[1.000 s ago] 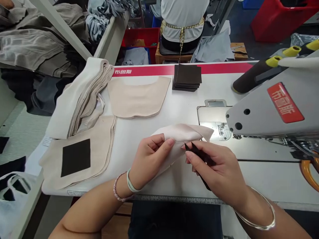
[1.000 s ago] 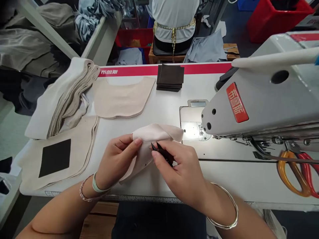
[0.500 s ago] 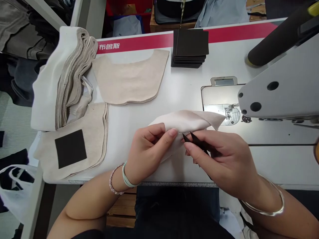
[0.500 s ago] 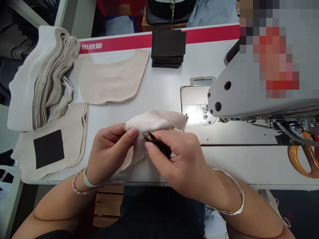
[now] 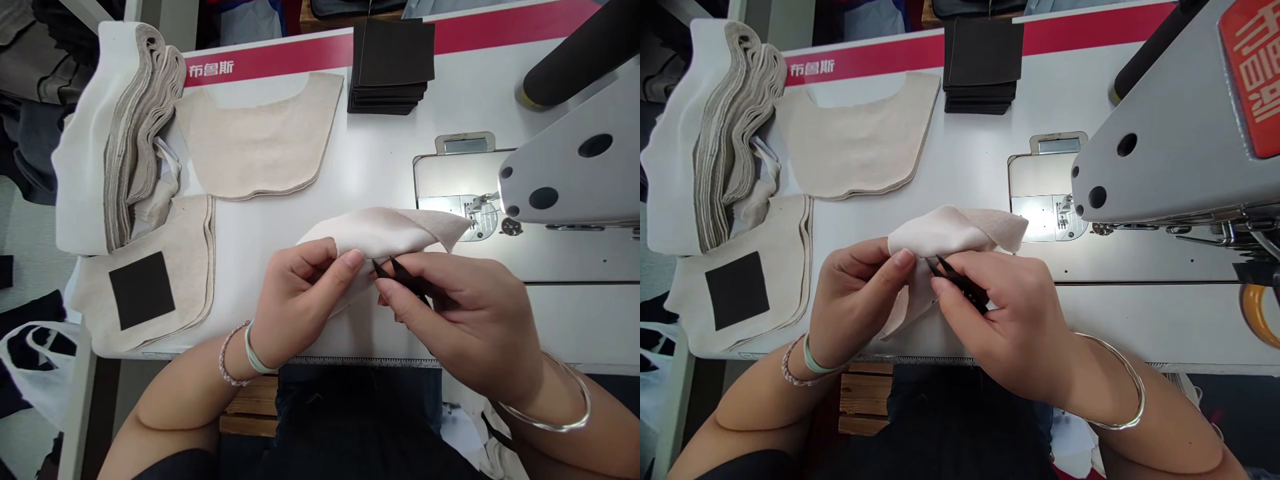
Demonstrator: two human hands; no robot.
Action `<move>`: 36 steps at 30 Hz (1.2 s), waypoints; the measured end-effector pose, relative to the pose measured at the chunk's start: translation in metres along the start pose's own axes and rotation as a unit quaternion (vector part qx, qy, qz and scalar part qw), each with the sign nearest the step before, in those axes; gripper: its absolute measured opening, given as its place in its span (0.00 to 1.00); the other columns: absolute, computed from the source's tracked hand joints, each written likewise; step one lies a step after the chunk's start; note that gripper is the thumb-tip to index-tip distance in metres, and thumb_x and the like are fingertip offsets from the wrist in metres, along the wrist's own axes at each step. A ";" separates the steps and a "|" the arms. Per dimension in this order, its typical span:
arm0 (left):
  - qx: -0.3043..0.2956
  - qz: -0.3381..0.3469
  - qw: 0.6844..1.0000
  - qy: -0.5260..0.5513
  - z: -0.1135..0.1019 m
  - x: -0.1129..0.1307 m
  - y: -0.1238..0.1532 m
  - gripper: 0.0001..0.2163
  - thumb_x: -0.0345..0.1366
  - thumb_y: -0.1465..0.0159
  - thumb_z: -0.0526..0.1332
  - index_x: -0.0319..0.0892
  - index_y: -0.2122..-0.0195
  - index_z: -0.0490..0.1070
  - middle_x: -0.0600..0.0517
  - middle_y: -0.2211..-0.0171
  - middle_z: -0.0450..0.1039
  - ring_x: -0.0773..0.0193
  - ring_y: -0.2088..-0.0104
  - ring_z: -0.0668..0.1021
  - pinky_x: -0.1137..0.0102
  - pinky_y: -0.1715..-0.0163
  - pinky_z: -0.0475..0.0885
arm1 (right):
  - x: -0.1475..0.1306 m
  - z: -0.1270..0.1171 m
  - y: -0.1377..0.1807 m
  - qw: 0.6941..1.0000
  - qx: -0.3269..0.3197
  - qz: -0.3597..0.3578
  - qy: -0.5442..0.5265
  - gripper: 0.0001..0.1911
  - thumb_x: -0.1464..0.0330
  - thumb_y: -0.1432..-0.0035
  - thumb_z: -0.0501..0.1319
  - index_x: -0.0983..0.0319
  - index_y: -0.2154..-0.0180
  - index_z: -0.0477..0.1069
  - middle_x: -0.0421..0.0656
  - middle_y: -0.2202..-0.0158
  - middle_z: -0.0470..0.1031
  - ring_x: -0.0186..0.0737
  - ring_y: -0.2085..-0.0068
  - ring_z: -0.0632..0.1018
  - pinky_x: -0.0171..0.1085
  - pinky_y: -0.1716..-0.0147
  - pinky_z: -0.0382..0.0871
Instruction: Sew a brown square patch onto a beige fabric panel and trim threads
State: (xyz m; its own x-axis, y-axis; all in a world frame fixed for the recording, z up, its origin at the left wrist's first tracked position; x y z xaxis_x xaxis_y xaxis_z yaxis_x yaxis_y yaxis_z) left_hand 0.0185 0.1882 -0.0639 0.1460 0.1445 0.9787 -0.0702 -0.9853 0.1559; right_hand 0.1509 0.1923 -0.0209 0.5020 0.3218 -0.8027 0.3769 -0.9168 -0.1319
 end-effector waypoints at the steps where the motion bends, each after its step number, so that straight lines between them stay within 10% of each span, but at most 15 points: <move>1: 0.001 0.000 1.000 -0.001 0.000 0.000 0.000 0.21 0.44 0.34 0.60 0.39 0.81 0.59 0.57 0.81 0.54 0.73 0.77 0.58 0.74 0.78 0.55 | 0.000 0.000 0.000 1.000 -0.001 0.000 0.000 0.09 0.76 0.42 0.61 0.64 0.75 0.70 0.35 0.82 0.66 0.25 0.80 0.63 0.31 0.80 0.58; 36: 0.007 -0.016 1.000 0.002 -0.001 0.000 0.000 0.21 0.45 0.35 0.61 0.40 0.82 0.62 0.55 0.81 0.60 0.71 0.78 0.60 0.71 0.79 0.56 | 0.001 -0.002 0.001 1.000 0.006 0.013 0.019 0.09 0.73 0.41 0.60 0.60 0.74 0.68 0.36 0.80 0.70 0.30 0.80 0.67 0.35 0.79 0.62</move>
State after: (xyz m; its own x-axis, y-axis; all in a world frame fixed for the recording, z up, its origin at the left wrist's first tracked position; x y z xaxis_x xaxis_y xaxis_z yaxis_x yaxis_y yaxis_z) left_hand 0.0180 0.1886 -0.0634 0.1442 0.1767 0.9736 -0.0514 -0.9813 0.1857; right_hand 0.1532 0.1919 -0.0206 0.5404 0.3054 -0.7840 0.3534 -0.9280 -0.1179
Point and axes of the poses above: each hand's wrist, its own y-axis away from the middle knuckle, its own z-axis out of the palm, x = y × z, the point moved 10 cm from there along -y, towards the middle knuckle
